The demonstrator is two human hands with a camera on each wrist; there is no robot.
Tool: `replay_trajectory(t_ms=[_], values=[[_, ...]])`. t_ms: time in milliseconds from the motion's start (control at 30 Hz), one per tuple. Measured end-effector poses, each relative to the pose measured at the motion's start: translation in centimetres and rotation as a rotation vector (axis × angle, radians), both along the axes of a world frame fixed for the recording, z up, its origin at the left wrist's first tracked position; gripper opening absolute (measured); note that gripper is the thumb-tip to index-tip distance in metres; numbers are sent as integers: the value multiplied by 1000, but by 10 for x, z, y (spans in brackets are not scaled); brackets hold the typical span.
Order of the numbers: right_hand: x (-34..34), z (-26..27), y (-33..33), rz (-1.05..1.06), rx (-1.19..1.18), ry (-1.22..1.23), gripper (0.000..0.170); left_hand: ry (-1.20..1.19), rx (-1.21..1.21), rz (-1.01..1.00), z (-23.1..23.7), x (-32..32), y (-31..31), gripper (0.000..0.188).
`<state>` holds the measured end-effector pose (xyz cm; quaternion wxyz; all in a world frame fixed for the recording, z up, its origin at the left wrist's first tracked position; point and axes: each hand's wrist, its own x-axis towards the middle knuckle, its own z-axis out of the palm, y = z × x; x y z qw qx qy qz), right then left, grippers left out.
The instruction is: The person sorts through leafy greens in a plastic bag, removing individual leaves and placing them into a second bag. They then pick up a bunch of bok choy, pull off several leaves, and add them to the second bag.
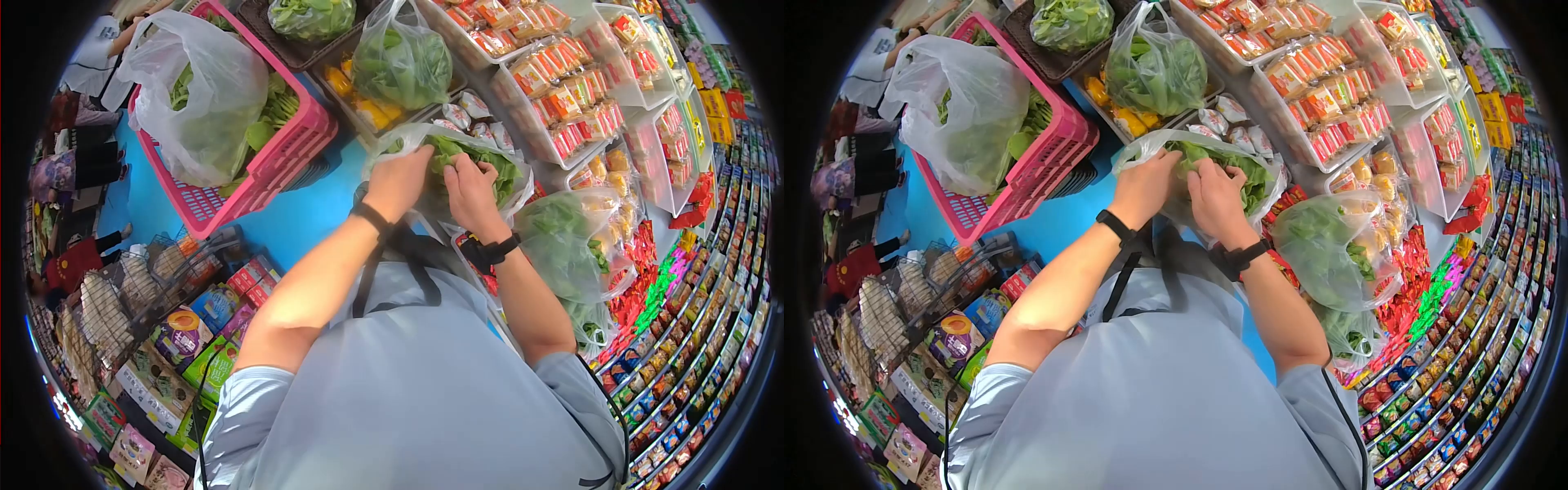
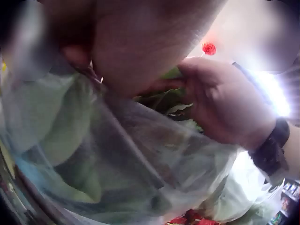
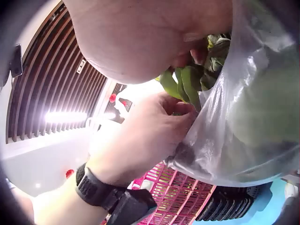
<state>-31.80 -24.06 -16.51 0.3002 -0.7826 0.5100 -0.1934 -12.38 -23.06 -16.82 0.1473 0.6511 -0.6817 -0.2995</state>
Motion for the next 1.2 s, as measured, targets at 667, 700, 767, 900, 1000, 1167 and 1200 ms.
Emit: replay_trajectory(t_ms=[667, 700, 767, 900, 1000, 1167, 1200], values=[[45, -33, 4, 55, -258, 533, 45, 77, -214, 214, 40, 50, -20, 17], [42, -33, 6, 36, -232, 537, 42, 180, -57, 187, 53, 50, -20, 16], [48, -28, 4, 7, -197, 522, 37, 363, 241, 145, 90, 57, -20, 17], [58, -28, -1, 39, -143, 643, 40, 452, 147, 175, 143, 84, -33, 16], [63, -33, -5, 110, -132, 784, 40, 515, 3, 401, 167, 116, -61, 15], [80, 10, -29, 573, 125, 1131, 41, 12, -498, 308, 149, 203, -157, 22], [82, 6, -33, 574, 110, 1122, 42, -96, -596, 260, 148, 217, -182, 24]])
